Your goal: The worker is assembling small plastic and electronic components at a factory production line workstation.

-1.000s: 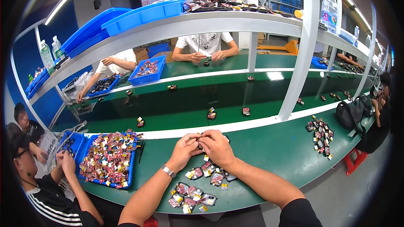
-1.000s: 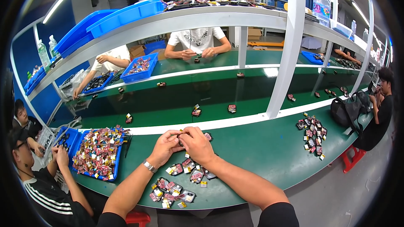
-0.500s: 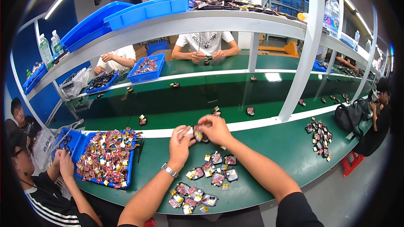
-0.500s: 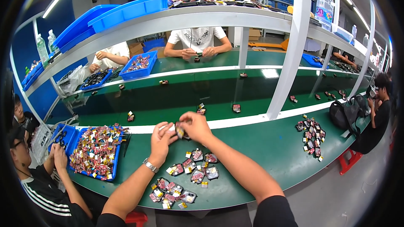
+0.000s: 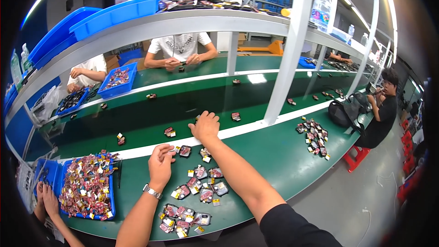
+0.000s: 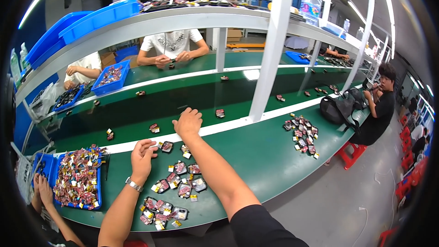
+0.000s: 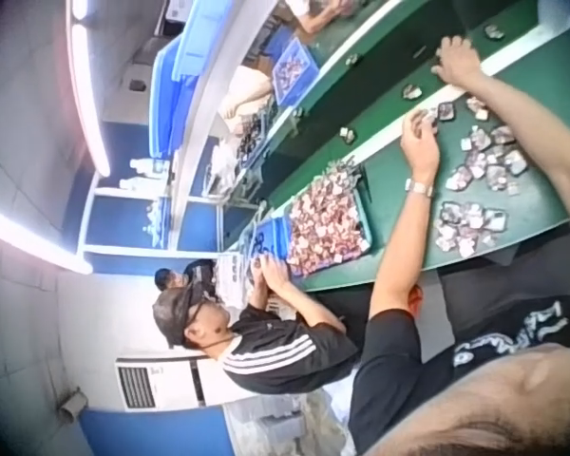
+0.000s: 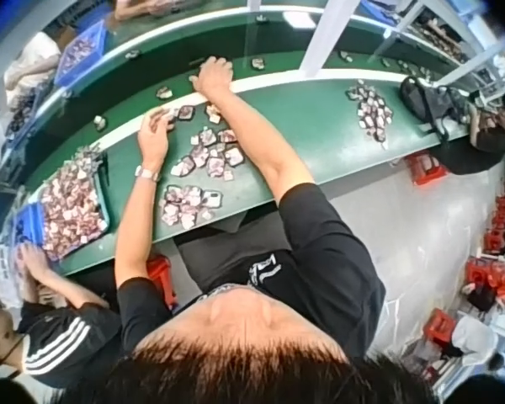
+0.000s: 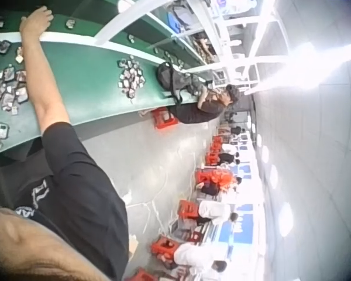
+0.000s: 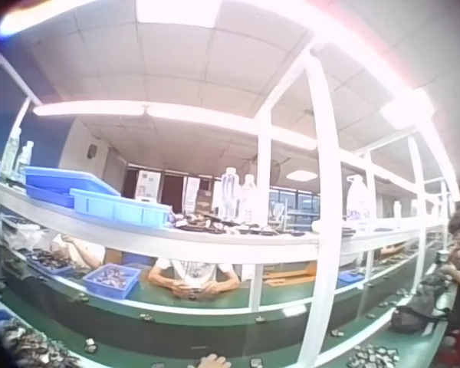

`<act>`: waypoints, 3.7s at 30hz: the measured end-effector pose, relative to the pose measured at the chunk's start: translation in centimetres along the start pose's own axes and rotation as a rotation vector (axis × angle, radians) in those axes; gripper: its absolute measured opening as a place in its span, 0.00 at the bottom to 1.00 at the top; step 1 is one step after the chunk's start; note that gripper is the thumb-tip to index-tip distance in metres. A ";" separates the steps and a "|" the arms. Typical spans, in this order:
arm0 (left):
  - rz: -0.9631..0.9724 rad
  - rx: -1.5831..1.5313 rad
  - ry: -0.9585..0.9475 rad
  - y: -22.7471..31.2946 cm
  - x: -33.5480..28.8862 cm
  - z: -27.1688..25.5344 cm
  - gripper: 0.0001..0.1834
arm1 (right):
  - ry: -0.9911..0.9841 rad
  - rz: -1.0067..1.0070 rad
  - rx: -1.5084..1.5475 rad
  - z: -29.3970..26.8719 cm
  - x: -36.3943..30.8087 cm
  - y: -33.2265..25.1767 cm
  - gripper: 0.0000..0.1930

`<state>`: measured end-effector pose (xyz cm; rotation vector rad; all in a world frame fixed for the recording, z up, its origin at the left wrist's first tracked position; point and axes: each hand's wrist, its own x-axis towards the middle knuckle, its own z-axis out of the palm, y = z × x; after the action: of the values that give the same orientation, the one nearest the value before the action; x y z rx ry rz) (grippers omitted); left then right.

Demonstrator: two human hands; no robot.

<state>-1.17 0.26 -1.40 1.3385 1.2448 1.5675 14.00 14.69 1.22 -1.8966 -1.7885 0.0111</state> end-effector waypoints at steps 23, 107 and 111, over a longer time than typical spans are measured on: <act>-0.408 -0.389 -0.351 2.0 -0.8 -0.4 0.16 | -0.259 -0.920 0.635 -8.1 -9.5 3.1 0.20; -0.281 -0.371 -0.384 1.5 -1.0 -0.5 0.15 | -0.192 -0.744 0.836 -5.1 -10.6 2.8 0.09; -0.301 -0.405 -0.355 1.4 -0.8 -0.7 0.15 | -0.118 -0.778 0.794 -5.6 -10.7 2.5 0.09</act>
<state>-1.55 -1.05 -0.32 1.0525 0.8108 1.2220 17.00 2.67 1.40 -0.6197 -2.0577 0.4806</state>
